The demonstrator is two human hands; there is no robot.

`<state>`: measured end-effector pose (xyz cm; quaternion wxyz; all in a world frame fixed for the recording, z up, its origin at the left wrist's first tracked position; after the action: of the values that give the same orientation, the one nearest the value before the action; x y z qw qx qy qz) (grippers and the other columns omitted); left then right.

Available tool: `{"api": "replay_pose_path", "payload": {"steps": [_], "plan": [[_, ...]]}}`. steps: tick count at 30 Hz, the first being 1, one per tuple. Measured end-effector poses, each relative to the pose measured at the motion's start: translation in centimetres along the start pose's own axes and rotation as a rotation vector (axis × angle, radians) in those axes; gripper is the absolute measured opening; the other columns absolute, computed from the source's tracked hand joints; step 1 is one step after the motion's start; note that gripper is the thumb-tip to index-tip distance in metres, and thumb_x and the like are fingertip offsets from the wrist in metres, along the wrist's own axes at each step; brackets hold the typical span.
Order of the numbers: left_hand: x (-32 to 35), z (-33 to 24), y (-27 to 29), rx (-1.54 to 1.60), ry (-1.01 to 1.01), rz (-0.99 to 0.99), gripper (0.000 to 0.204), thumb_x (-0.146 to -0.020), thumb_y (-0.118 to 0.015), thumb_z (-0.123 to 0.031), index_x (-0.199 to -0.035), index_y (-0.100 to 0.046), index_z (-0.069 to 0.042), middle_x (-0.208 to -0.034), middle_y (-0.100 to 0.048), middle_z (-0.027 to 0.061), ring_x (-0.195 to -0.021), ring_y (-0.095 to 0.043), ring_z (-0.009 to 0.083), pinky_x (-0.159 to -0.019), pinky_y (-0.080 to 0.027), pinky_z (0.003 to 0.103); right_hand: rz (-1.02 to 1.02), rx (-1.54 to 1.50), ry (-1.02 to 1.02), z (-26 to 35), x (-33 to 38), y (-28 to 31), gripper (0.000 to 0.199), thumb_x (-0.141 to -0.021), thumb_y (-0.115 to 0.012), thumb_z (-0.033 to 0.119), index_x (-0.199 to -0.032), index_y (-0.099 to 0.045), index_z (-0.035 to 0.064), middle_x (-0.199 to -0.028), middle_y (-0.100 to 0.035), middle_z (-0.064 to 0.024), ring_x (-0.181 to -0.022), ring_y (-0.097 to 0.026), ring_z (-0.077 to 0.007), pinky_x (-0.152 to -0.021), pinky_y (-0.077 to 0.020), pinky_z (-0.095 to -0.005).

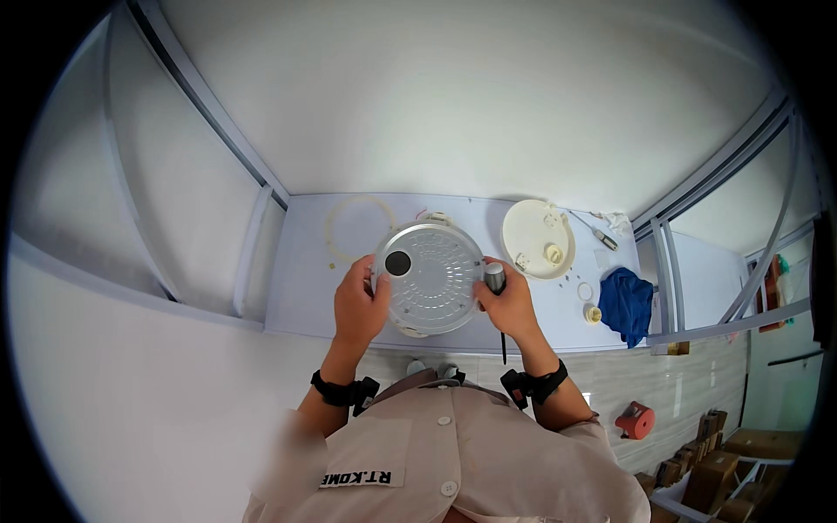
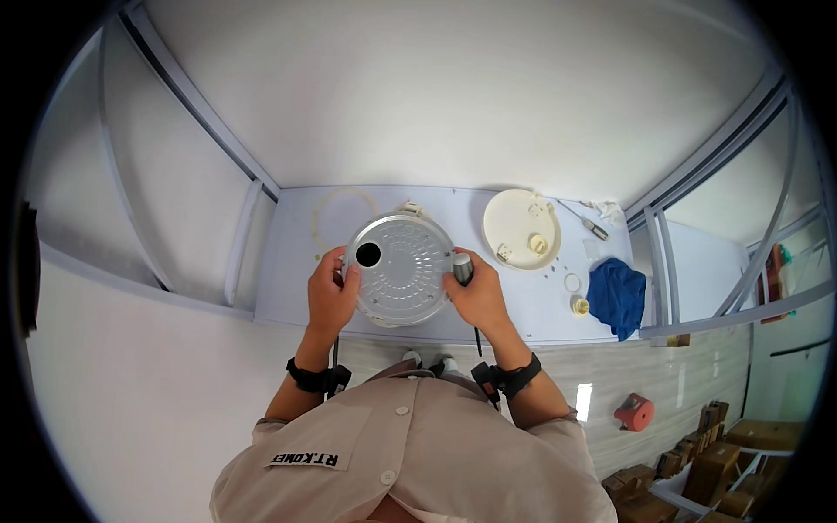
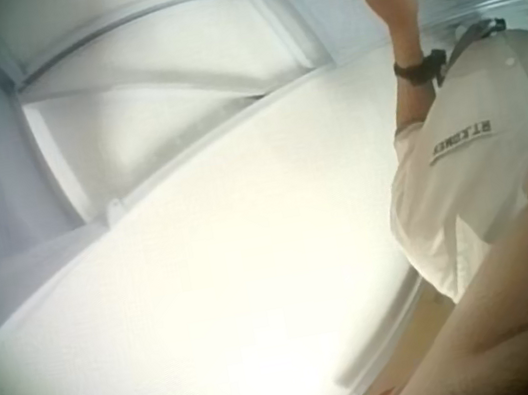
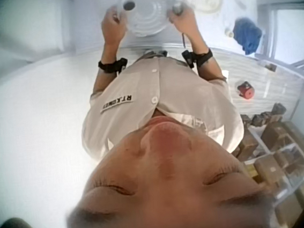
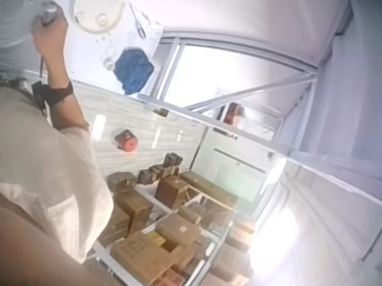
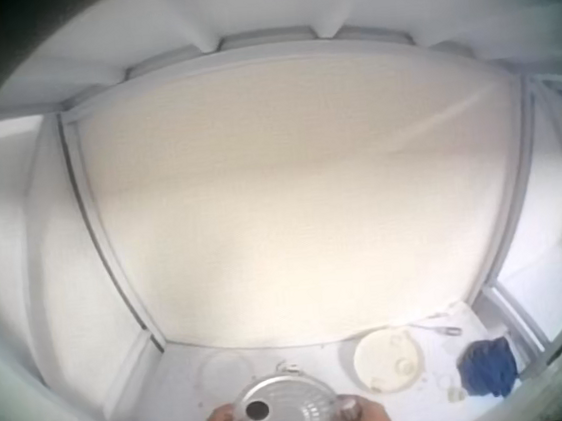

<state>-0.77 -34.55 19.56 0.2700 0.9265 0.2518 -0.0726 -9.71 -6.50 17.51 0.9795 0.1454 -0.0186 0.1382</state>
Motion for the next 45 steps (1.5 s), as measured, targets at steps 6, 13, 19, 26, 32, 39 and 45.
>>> {"api": "replay_pose_path", "payload": {"steps": [6,13,19,26,32,39,45], "plan": [[-0.9,0.7,1.5,-0.028,0.011,-0.005,0.035,-0.097,-0.073,-0.014,-0.130,-0.068,-0.001,-0.089,-0.069,0.0052,-0.064,-0.058,0.0102,-0.060,-0.049,0.029,0.016,-0.028,0.014,0.3,-0.9,-1.8,0.049,-0.094,-0.073,0.010,-0.138,-0.063,-0.0093,-0.078,-0.073,-0.0111,-0.065,-0.069,-0.0153,-0.063,-0.0567,-0.0325],[-1.8,2.6,3.3,-0.014,0.010,-0.035,0.037,-0.097,-0.073,-0.014,-0.131,-0.068,0.000,-0.094,-0.072,0.0065,-0.064,-0.057,0.0099,-0.061,-0.049,0.028,0.031,-0.053,0.014,1.4,-2.1,-4.3,0.049,-0.093,-0.073,0.009,-0.137,-0.064,-0.0097,-0.080,-0.073,-0.0113,-0.065,-0.069,-0.0158,-0.064,-0.0566,-0.0330],[-2.4,2.3,5.1,-0.067,-0.053,-0.098,0.043,-0.095,-0.077,-0.016,-0.133,-0.068,0.002,-0.092,-0.070,0.0057,-0.064,-0.053,0.0097,-0.060,-0.047,0.027,0.024,-0.017,0.052,1.6,-2.9,-5.5,0.046,-0.093,-0.072,0.012,-0.134,-0.066,-0.0091,-0.076,-0.072,-0.0112,-0.064,-0.069,-0.0169,-0.063,-0.0564,-0.0339],[-3.0,0.1,4.3,-0.012,-0.015,-0.052,0.045,-0.094,-0.079,-0.014,-0.134,-0.067,0.002,-0.092,-0.069,0.0033,-0.066,-0.052,0.0074,-0.061,-0.045,0.025,-0.010,-0.024,-0.008,2.8,-1.8,-3.5,0.047,-0.093,-0.073,0.012,-0.134,-0.066,-0.0079,-0.075,-0.072,-0.0107,-0.064,-0.069,-0.0152,-0.062,-0.0552,-0.0319],[-2.8,-3.9,-0.4,0.153,-0.061,0.087,0.055,-0.093,-0.081,-0.013,-0.142,-0.062,0.000,-0.098,-0.073,0.0009,-0.072,-0.055,0.0045,-0.065,-0.047,0.023,-0.097,-0.088,-0.017,3.0,-0.2,2.4,0.049,-0.093,-0.074,0.011,-0.138,-0.064,-0.0066,-0.081,-0.072,-0.0078,-0.066,-0.068,-0.0135,-0.062,-0.0549,-0.0308],[-2.7,-7.9,-8.5,0.162,-0.046,0.230,0.068,-0.090,-0.085,-0.015,-0.148,-0.056,0.002,-0.104,-0.074,0.0049,-0.074,-0.058,0.0070,-0.067,-0.050,0.024,-0.149,-0.077,-0.026,1.4,0.0,10.8,0.047,-0.094,-0.074,0.010,-0.138,-0.064,-0.0052,-0.084,-0.072,-0.0077,-0.068,-0.068,-0.0129,-0.063,-0.0549,-0.0301],[-1.8,-10.7,-15.5,0.268,-0.061,0.277,0.072,-0.094,-0.082,-0.015,-0.154,-0.048,0.001,-0.116,-0.071,0.0065,-0.091,-0.065,0.0080,-0.077,-0.052,0.024,-0.187,0.003,0.022,-0.1,-1.0,17.8,0.047,-0.092,-0.075,0.011,-0.136,-0.066,-0.0052,-0.087,-0.075,-0.0097,-0.070,-0.069,-0.0137,-0.067,-0.0558,-0.0301]]}}
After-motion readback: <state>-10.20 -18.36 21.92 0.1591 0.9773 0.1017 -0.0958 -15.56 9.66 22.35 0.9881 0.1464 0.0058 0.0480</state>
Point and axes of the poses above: each hand's wrist, its own x-axis away from the middle knuckle, its own y-axis out of the back of the hand, z = x × y, the point moved 10 cm from there along -x, towards the middle knuckle
